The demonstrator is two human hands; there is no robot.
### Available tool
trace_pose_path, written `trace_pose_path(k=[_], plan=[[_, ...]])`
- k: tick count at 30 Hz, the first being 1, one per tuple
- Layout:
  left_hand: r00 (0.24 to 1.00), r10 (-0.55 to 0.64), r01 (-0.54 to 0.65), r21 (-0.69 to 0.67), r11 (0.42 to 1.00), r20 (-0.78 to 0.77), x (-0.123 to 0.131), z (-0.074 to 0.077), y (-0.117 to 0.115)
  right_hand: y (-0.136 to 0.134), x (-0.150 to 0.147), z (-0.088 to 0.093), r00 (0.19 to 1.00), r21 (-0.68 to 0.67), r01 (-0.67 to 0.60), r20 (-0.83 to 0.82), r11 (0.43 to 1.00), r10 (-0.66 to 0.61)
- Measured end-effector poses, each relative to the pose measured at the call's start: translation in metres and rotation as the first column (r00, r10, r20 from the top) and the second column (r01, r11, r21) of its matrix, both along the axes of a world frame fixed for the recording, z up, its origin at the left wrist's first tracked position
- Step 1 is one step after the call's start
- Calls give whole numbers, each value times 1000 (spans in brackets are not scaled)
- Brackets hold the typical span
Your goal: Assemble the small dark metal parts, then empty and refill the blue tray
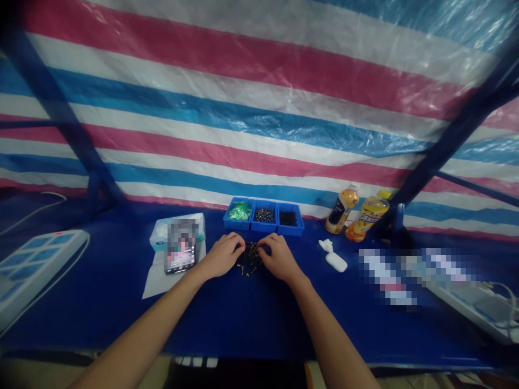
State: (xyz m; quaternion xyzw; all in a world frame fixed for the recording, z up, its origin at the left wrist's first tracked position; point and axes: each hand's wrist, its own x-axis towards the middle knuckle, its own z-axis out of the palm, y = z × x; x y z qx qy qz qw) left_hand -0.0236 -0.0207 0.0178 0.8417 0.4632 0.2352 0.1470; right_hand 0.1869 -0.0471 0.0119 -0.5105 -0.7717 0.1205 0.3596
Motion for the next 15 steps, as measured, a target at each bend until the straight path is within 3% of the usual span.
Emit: trace_pose_path(k=[7, 15], plan=[[975, -26, 20, 31, 999, 219, 9, 4, -2, -6, -11, 11, 998, 10, -14, -62, 1000, 14], [928, -47, 62, -28, 998, 371, 16, 12, -7, -4, -12, 7, 994, 32, 9, -109, 999, -6]])
